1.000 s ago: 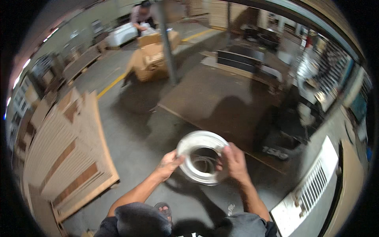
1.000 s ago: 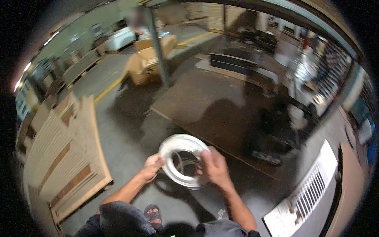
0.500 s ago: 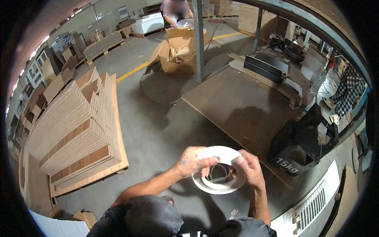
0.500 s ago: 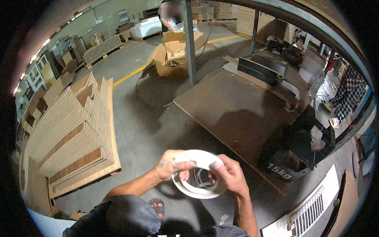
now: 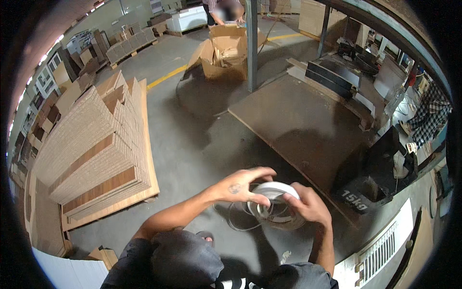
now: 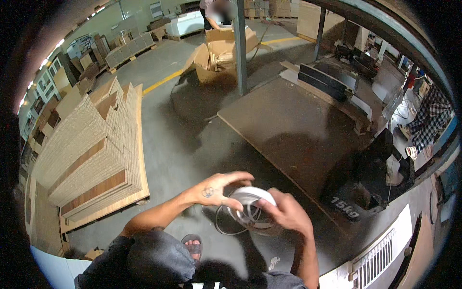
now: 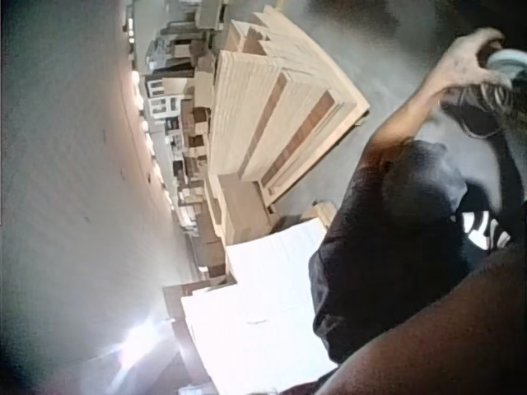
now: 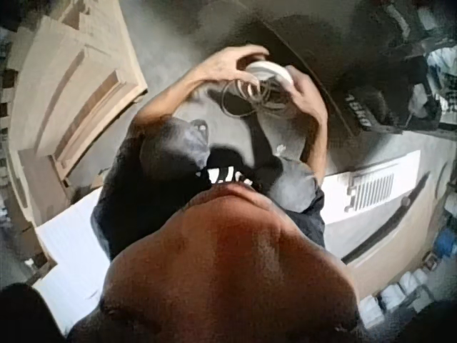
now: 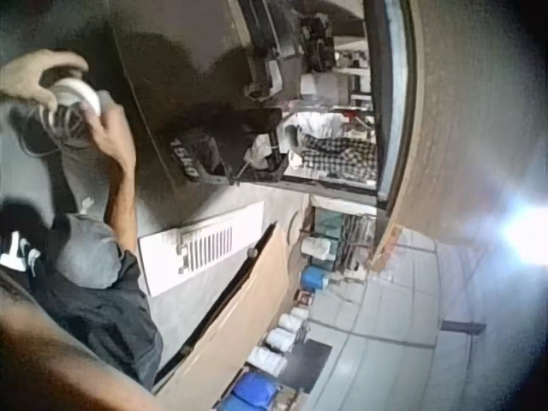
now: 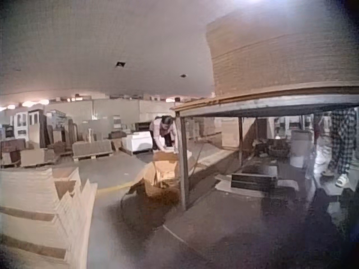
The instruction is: The person coils a white cable into a neat loop and places it on a workbench. Then the person clears the workbench by moving several small wooden pieces and debris to the side.
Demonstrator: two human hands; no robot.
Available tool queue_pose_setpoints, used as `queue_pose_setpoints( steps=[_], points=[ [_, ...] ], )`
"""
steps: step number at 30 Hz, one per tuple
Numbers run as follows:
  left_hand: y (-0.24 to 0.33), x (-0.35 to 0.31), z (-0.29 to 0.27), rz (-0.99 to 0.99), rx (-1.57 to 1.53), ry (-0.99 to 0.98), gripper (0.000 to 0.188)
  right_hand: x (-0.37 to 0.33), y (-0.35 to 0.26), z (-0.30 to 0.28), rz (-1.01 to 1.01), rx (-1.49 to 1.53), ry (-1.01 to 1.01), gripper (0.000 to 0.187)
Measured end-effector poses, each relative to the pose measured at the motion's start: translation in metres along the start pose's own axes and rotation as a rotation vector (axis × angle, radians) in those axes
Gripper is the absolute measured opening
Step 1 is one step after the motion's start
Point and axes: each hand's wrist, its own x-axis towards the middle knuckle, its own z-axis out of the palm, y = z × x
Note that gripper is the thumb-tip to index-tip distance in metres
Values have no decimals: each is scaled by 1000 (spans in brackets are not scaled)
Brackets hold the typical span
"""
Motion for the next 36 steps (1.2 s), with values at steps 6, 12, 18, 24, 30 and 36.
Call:
queue_pose_setpoints(
  steps=[6, 12, 18, 24, 30, 36],
  points=[
    [-10, -1, 35, -312, -486, -150, 28, 2, 8, 22, -41, 233, -139, 36],
    [9, -25, 26, -286, -703, 237, 23, 4, -5, 25, -47, 565, -25, 36],
    [-3, -14, 29, 88, -1023, 471, 23, 7, 4, 34, -259, 772, 284, 46],
    [-12, -13, 26, 134, -1052, 528, 31, 13, 6, 33, -213, 683, 395, 53],
    [-15, -17, 23, 114, -959, 528, 35, 23, 12, 46, -247, 708, 536, 54],
    [-16, -7, 33, 26, -1003, 516, 30, 7, 16, 43, -87, 890, 493, 44]
  ],
)
